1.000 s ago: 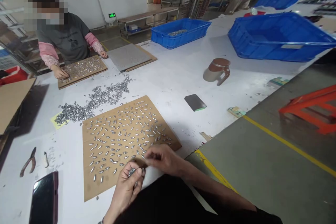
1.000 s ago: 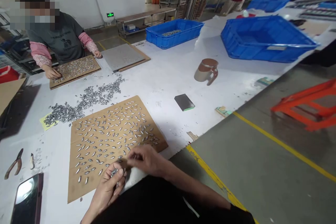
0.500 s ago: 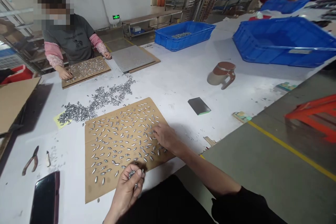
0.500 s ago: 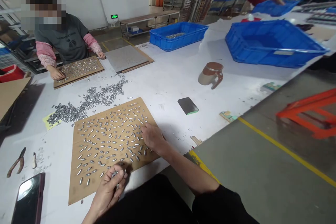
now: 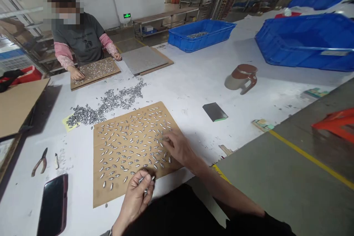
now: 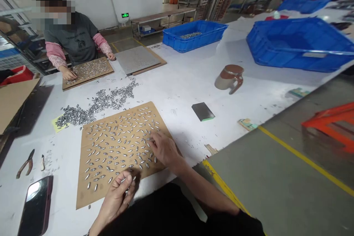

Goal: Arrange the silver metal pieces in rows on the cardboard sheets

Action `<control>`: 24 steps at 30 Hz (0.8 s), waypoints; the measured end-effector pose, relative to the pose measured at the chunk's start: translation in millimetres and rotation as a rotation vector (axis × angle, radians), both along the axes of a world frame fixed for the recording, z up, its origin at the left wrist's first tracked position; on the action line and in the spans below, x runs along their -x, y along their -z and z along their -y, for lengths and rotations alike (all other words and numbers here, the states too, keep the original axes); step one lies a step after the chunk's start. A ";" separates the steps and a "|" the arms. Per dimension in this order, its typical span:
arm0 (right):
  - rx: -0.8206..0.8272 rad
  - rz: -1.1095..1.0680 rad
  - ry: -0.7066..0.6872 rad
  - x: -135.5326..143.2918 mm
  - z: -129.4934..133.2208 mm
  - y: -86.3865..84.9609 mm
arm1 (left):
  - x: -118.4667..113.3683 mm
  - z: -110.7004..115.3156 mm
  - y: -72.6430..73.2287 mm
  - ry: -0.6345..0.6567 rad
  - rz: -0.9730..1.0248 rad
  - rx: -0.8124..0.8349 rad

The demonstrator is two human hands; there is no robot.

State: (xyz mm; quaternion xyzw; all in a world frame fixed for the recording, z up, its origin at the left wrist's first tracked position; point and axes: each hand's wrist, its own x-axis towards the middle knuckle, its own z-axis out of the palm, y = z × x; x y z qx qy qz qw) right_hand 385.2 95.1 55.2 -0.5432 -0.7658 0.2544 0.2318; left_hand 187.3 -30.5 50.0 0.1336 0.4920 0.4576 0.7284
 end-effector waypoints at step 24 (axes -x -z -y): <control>-0.016 0.245 -0.046 50.0 -59.0 8.9 | 13.6 1.6 -4.4 -0.208 0.099 0.033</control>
